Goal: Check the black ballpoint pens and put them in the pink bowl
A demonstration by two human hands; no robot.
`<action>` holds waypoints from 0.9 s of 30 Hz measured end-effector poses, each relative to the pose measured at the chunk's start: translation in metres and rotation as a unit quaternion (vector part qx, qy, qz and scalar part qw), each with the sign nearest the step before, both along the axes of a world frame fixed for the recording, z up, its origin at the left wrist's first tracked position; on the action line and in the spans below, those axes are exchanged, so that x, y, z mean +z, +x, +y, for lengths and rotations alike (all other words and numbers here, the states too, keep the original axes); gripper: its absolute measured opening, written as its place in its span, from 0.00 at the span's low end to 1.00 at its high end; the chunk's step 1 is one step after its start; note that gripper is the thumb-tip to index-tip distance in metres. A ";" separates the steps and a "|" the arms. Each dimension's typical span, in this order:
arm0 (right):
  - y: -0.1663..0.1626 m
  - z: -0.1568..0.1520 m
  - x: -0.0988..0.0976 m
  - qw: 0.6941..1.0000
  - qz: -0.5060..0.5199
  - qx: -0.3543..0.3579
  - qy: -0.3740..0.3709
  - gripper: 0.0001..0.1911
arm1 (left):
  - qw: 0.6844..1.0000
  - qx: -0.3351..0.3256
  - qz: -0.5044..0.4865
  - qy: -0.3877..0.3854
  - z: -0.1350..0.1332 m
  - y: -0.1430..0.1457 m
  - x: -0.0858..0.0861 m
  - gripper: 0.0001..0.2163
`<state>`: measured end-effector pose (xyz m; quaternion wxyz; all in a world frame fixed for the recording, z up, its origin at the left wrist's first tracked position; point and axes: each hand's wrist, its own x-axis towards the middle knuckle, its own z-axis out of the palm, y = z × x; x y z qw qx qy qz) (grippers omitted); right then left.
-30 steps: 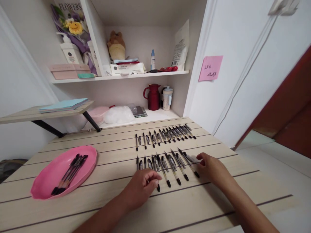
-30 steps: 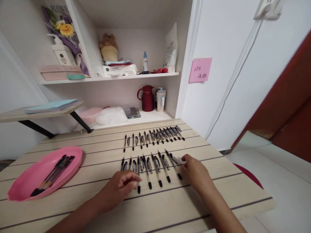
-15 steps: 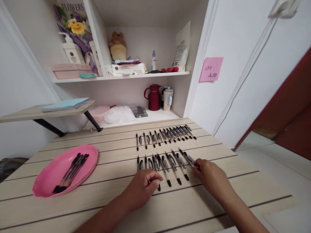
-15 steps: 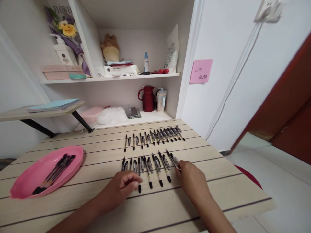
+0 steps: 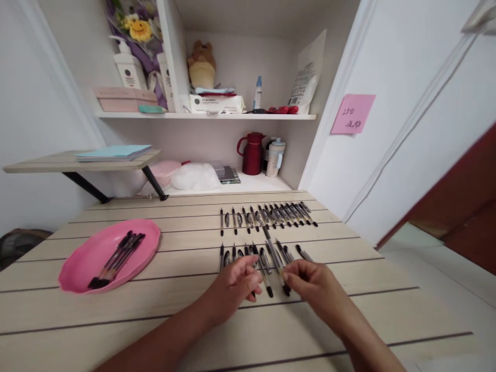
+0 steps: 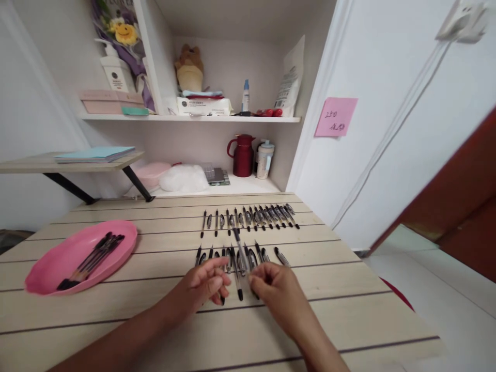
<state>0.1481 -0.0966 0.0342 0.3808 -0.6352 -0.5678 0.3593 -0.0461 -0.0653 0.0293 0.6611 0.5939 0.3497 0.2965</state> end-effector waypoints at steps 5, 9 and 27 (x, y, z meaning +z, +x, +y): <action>-0.046 0.000 -0.006 0.984 0.155 0.089 0.012 0.11 | 0.984 0.033 -0.141 -0.105 -0.001 0.003 -0.004 0.17; -0.038 0.020 0.001 0.975 0.219 0.030 0.007 0.13 | 0.979 0.062 -0.150 -0.126 0.004 -0.001 -0.007 0.15; -0.028 0.082 0.016 0.927 0.363 0.017 0.086 0.17 | 0.999 0.051 0.006 -0.001 0.012 -0.007 -0.010 0.09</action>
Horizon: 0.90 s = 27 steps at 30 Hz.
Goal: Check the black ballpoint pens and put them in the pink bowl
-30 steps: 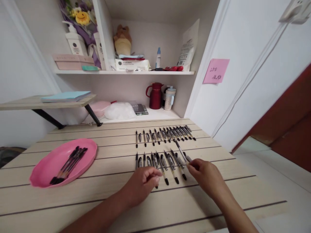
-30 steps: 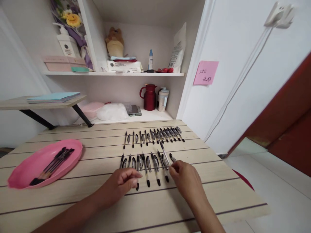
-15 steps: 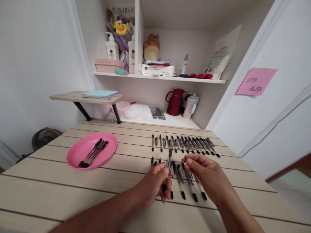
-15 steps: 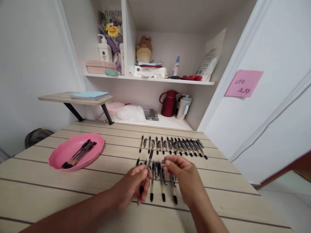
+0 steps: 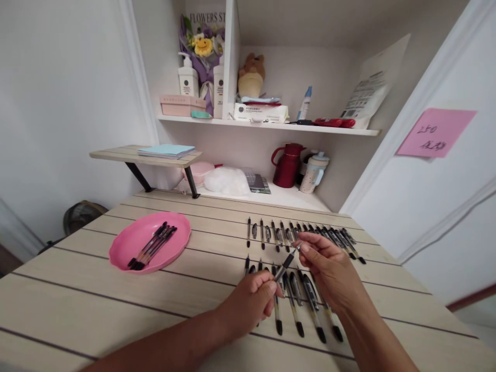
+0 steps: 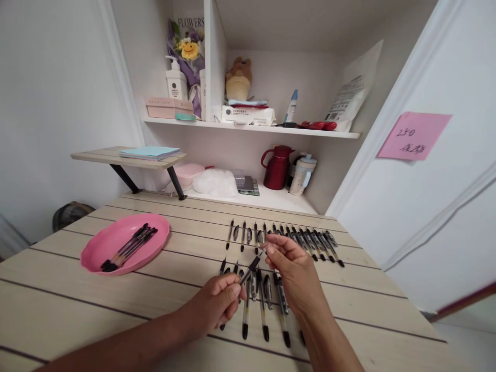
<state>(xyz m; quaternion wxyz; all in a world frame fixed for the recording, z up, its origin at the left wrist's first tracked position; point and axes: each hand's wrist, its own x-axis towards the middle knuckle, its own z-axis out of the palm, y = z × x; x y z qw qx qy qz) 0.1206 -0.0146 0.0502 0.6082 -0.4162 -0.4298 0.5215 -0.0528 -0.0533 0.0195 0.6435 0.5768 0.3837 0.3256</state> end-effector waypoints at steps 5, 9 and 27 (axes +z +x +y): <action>0.001 -0.004 -0.002 0.999 -0.027 0.029 -0.012 0.17 | 1.000 0.000 0.018 0.018 0.000 -0.001 -0.002 0.11; -0.001 -0.007 -0.003 0.999 -0.032 0.031 -0.008 0.18 | 0.996 0.014 0.066 0.050 -0.002 -0.001 0.003 0.11; 0.000 -0.022 0.004 0.992 0.042 0.115 -0.014 0.17 | 0.995 0.020 0.061 0.074 -0.010 0.000 0.017 0.12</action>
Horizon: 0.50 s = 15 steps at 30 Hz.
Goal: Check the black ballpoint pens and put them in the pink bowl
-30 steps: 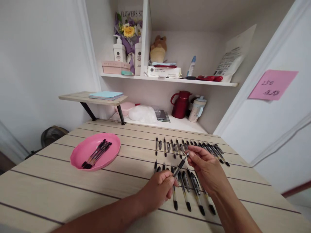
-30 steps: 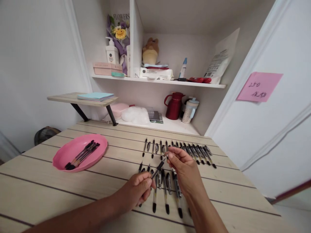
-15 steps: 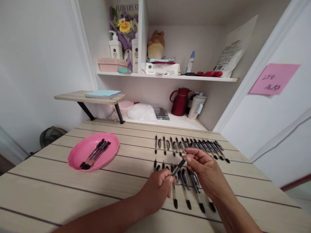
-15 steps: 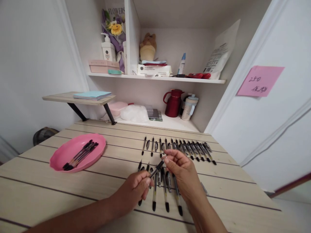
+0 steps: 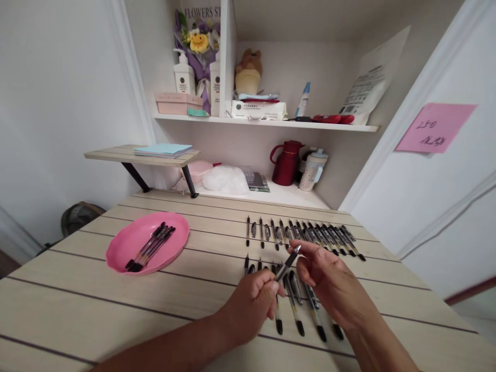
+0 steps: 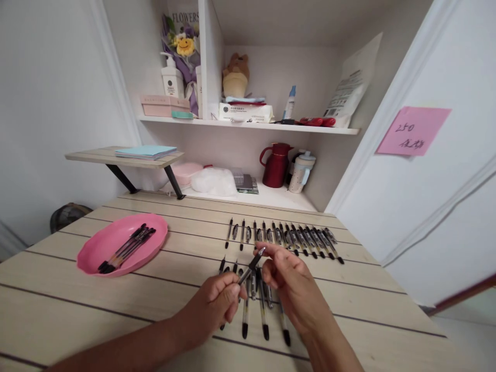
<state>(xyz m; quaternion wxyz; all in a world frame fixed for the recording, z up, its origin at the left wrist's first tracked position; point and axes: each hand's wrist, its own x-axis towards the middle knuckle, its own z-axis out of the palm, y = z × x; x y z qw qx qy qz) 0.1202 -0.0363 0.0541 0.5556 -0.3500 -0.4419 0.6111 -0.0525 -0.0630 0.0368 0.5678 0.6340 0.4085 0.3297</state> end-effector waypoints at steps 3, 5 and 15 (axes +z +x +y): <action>0.002 -0.001 0.001 1.000 0.017 0.022 0.001 0.16 | 0.996 -0.023 -0.049 -0.066 0.002 0.001 -0.003 0.11; 0.002 -0.001 0.000 1.000 0.019 0.017 -0.006 0.15 | 0.993 -0.034 -0.071 -0.089 0.002 0.001 -0.005 0.10; -0.008 0.002 -0.009 0.999 0.033 -0.028 -0.021 0.08 | 1.000 -0.010 -0.024 -0.003 -0.005 0.001 -0.001 0.12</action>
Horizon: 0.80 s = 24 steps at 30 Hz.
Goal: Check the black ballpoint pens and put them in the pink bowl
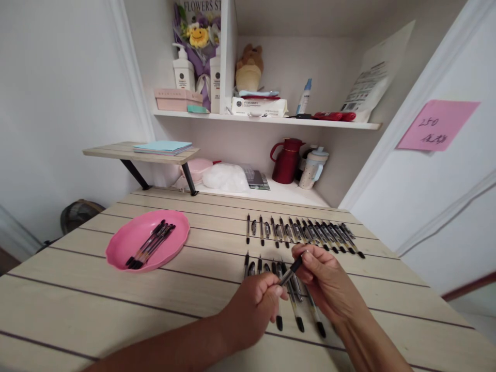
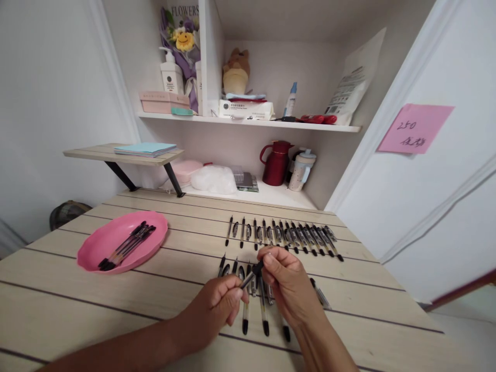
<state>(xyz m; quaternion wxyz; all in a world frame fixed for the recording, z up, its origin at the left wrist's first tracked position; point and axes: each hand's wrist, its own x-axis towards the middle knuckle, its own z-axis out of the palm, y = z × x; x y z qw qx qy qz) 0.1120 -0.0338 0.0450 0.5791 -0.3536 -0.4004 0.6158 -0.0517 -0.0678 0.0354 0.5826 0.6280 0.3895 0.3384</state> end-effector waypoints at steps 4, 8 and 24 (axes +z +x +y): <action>-0.001 -0.002 0.002 1.000 -0.011 0.010 0.012 0.11 | 1.000 0.000 0.018 0.021 0.001 -0.001 0.002 0.12; 0.003 -0.004 0.007 0.999 -0.007 0.040 0.014 0.17 | 1.000 -0.011 0.010 -0.012 0.003 -0.001 0.001 0.12; 0.004 0.001 -0.001 0.999 -0.032 -0.009 0.018 0.09 | 1.000 -0.014 0.010 -0.017 0.002 -0.001 -0.002 0.10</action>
